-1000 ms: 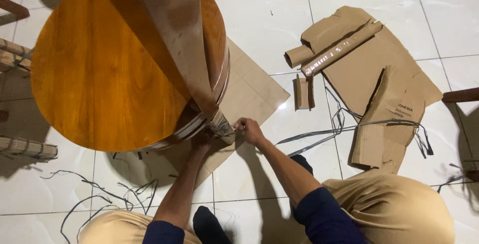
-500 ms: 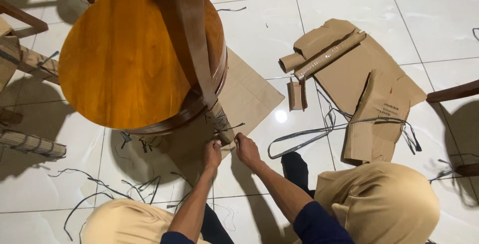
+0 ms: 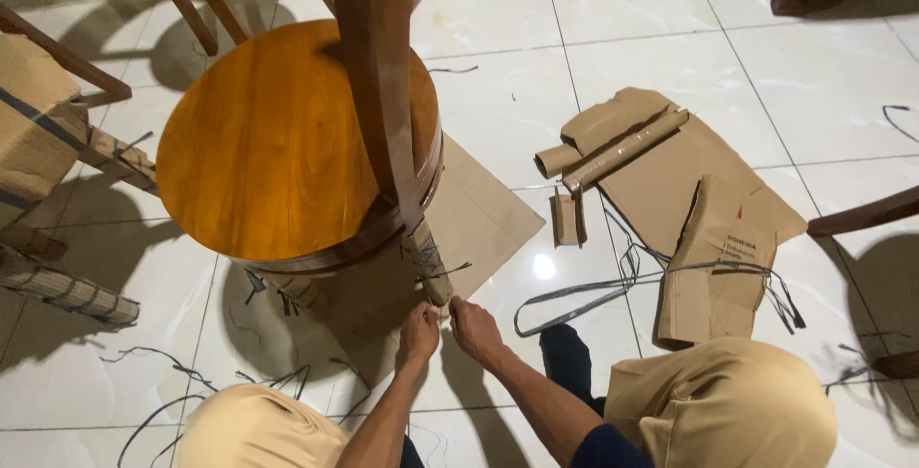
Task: Wrapping chair legs with cardboard and securing them with plastic ties for protection
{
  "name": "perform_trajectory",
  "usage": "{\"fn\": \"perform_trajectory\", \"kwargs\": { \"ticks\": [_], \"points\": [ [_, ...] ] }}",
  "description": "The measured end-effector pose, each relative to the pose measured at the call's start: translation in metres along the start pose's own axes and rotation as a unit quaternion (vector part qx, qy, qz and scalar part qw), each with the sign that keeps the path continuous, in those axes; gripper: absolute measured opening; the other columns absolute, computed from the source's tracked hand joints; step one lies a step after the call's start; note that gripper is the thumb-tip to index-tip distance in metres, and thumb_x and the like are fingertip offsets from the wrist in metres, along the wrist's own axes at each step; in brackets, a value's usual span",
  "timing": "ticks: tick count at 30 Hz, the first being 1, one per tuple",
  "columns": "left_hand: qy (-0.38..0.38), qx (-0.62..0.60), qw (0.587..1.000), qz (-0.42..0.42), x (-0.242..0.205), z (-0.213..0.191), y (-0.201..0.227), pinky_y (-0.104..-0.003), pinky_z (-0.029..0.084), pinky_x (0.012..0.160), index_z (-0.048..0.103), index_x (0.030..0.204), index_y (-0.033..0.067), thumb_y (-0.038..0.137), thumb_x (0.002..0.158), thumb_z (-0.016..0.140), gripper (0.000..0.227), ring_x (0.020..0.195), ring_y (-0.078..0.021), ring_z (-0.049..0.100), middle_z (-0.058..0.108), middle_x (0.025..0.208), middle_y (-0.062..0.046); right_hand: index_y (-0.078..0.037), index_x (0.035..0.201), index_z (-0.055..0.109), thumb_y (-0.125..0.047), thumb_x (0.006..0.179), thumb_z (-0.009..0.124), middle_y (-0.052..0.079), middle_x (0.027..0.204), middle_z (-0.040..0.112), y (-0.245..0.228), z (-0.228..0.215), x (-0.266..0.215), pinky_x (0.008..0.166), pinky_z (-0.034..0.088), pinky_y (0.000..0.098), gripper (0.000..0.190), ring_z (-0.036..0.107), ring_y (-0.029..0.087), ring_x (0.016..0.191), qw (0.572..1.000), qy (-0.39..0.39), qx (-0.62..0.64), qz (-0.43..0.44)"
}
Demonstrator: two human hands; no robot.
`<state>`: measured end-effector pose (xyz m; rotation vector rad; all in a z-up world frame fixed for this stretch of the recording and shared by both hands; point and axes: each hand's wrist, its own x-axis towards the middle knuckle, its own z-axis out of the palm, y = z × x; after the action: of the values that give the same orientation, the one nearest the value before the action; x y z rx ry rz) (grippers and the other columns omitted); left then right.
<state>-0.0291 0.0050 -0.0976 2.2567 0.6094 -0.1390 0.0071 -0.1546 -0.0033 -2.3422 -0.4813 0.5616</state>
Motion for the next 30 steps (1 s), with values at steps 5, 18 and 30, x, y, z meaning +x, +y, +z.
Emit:
{"fn": "perform_trajectory", "kwargs": {
  "ticks": [5,18,30],
  "points": [
    [-0.003,0.020,1.000,0.011,-0.007,-0.002,0.001,-0.052,0.052,0.091,0.066,0.096,0.0146,0.028,0.102,0.049,0.023,0.104,-0.0415,0.067,0.070,0.098,-0.017,-0.011,0.102,0.058,-0.012,0.096,0.054,0.016,0.093,0.072,0.001,0.001,-0.003,0.079,0.061,0.0543,0.007,0.074,0.043,0.091,1.000,0.000,-0.026,-0.012],
    [0.041,0.054,0.997,0.038,-0.022,0.001,0.012,-0.052,0.052,0.081,0.062,0.109,0.0104,0.020,0.097,0.048,0.021,0.092,-0.0422,0.068,0.073,0.101,-0.018,-0.002,0.088,0.061,-0.011,0.096,0.053,0.015,0.081,0.067,-0.009,0.010,-0.017,0.060,0.052,0.0443,0.014,0.064,0.031,0.063,0.987,0.125,-0.004,-0.096],
    [0.043,-0.018,0.996,0.071,-0.060,-0.019,0.059,-0.049,0.051,0.075,0.060,0.098,0.0080,0.020,0.096,0.047,0.018,0.082,-0.0374,0.066,0.072,0.096,-0.015,-0.001,0.086,0.075,-0.020,0.082,0.059,0.012,0.074,0.074,0.024,0.036,0.010,0.064,0.054,0.0354,0.025,0.064,0.024,0.062,0.975,0.113,0.184,0.043]
  ]
}}
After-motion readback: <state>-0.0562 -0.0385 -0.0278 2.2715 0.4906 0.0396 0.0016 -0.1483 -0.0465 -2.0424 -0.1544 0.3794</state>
